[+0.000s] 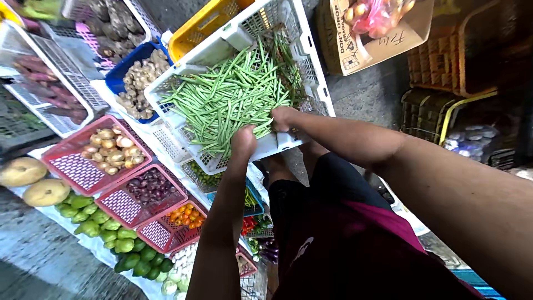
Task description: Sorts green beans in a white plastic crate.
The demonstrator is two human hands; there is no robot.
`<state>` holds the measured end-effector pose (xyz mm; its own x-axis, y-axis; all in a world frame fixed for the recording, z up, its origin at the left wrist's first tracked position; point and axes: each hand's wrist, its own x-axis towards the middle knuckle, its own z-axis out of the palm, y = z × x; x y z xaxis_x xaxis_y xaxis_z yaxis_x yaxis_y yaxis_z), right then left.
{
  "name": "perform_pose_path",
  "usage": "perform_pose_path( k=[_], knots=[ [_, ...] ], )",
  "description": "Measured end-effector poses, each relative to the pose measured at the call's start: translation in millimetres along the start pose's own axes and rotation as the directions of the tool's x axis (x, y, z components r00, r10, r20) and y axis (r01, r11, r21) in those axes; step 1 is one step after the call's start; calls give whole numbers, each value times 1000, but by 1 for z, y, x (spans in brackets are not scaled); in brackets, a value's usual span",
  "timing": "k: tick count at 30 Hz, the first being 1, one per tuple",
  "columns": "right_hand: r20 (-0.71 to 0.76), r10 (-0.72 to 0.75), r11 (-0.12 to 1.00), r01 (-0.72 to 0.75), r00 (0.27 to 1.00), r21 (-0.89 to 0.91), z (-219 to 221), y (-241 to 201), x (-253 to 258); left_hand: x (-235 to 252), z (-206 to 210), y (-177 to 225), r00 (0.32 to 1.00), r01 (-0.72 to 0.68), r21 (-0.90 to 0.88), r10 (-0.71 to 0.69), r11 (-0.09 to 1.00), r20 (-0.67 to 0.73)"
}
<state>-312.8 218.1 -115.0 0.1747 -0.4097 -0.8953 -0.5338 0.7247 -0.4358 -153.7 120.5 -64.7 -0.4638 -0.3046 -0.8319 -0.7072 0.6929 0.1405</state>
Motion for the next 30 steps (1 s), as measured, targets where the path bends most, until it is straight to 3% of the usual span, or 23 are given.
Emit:
perform_pose_path(
  k=[2, 6, 8, 10, 12, 14, 17, 21, 24, 26, 28, 30],
  knots=[
    [2, -54, 991, 53, 999, 125, -10, 4, 0, -4, -9, -6, 997, 12, -74, -18, 997, -77],
    [-99, -108, 857, 143, 989, 495, -48, 12, -38, -11, -54, -29, 973, 27, -445, -125, 895, -193],
    [-165, -85, 816, 164, 983, 554, -66, 14, -54, -18, -74, -35, 973, 23, -503, -136, 864, -189],
    [-244, -36, 799, 175, 969, 575, -78, 14, -64, -24, -83, -29, 999, -6, -409, -13, 912, -43],
    [-317, 6, 755, 204, 948, 624, -76, 16, -65, -20, -70, -11, 977, -78, -205, 116, 976, 180],
    [-342, 25, 754, 207, 939, 624, -74, 17, -63, -5, -44, 8, 941, -93, 33, 77, 995, 330],
    [-400, 85, 795, 180, 913, 579, -68, 16, -56, 18, -10, 15, 943, -39, 227, -39, 973, 331],
    [-449, 134, 755, 202, 883, 623, -63, 21, -48, 31, -9, 8, 946, -125, 267, 33, 955, 322],
    [-398, 1, 846, 212, 917, 490, -55, 18, -49, 33, -9, 5, 947, -109, 232, 30, 967, 320],
    [-291, -57, 954, 138, 955, 266, -49, 14, -45, 37, -15, 11, 937, -64, 238, -23, 969, 349],
    [-143, -15, 999, 20, 990, 38, -39, 5, -42, 34, -19, 14, 926, -75, 241, -22, 968, 377],
    [-109, 27, 994, -38, 994, -99, -26, 1, -30, 28, -23, 9, 932, -129, 199, 50, 971, 360]
  ],
)
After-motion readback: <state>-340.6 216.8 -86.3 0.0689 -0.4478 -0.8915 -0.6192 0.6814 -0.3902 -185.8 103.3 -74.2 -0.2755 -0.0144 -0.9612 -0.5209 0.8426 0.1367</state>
